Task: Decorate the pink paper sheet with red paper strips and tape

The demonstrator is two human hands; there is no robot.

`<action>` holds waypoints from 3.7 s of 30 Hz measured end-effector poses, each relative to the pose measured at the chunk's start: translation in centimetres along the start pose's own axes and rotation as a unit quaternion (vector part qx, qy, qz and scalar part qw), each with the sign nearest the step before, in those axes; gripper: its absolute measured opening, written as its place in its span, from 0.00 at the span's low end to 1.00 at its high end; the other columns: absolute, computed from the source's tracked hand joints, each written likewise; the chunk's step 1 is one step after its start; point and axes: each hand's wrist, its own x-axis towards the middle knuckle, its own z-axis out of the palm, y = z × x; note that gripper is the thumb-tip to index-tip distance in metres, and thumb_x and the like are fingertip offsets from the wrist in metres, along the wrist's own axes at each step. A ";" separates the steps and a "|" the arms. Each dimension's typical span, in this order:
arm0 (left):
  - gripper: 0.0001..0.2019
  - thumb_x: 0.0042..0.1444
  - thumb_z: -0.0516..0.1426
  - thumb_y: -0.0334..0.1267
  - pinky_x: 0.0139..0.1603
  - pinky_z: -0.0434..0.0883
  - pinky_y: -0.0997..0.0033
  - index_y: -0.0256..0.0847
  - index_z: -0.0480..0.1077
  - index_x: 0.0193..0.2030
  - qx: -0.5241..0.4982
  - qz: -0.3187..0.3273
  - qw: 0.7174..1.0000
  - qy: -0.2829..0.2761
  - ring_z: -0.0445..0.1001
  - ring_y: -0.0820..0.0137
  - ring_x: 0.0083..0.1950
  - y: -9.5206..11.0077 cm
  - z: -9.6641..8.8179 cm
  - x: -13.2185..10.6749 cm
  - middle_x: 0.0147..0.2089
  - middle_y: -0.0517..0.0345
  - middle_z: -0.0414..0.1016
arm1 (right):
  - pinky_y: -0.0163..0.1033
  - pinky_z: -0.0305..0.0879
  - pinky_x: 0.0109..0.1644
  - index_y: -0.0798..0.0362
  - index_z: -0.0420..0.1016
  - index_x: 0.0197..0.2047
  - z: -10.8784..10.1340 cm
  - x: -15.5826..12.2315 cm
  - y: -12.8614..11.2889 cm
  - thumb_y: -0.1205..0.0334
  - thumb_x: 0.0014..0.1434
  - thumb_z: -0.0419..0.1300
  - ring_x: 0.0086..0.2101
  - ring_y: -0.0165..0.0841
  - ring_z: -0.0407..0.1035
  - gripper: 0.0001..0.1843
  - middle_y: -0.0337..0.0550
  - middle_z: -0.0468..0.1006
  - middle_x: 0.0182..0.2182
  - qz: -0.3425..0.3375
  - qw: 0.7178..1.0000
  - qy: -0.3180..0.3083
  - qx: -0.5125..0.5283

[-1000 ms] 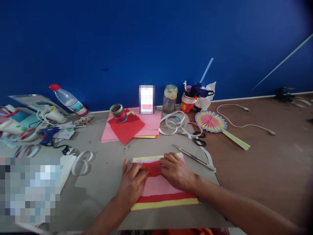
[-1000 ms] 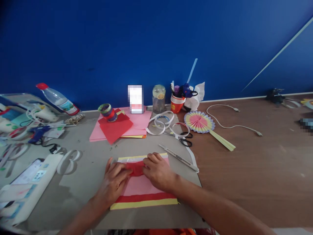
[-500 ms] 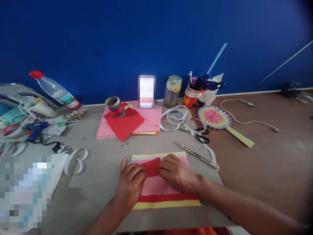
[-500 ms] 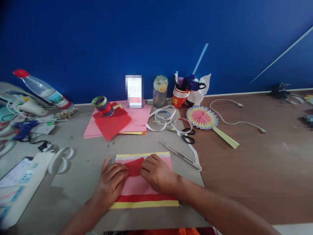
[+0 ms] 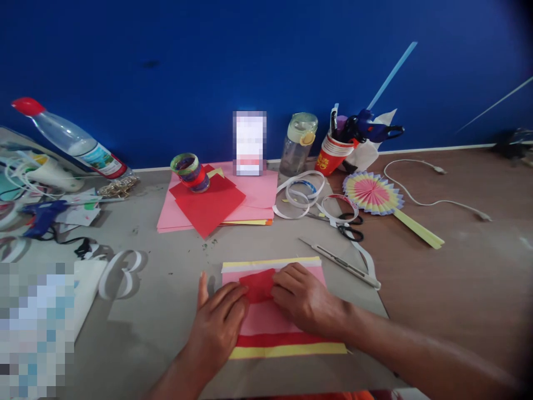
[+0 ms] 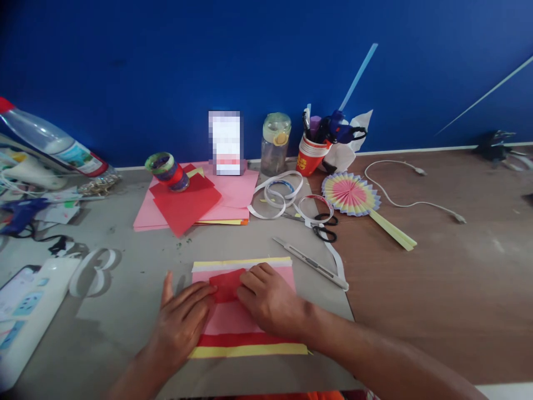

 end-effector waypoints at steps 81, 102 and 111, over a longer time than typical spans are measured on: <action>0.07 0.59 0.54 0.28 0.63 0.49 0.56 0.43 0.70 0.34 -0.032 -0.127 0.991 0.026 0.73 0.71 0.38 -0.3 0.4 0.3 0.36 0.60 0.75 | 0.42 0.56 0.39 0.56 0.70 0.35 0.1 0.0 -0.1 0.68 0.61 0.53 0.34 0.36 0.63 0.06 0.48 0.72 0.33 0.078 0.993 0.038 0.075; 0.10 0.58 0.54 0.34 0.57 0.63 0.54 0.41 0.67 0.47 -0.002 -0.211 0.974 0.083 0.69 0.61 0.51 -2.2 0.3 -0.3 0.47 0.48 0.70 | 0.40 0.57 0.37 0.55 0.72 0.36 -0.5 0.1 -0.2 0.74 0.62 0.50 0.30 0.32 0.60 0.11 0.43 0.71 0.26 -0.003 0.993 0.116 0.036; 0.06 0.53 0.58 0.40 0.58 0.60 0.49 0.43 0.72 0.36 0.018 -0.318 0.948 0.008 0.65 0.55 0.55 -3.3 1.0 -0.2 0.51 0.50 0.70 | 0.42 0.57 0.39 0.55 0.73 0.41 -0.1 -0.2 -0.5 0.71 0.63 0.50 0.31 0.34 0.59 0.11 0.45 0.71 0.28 -0.062 0.994 0.089 -0.011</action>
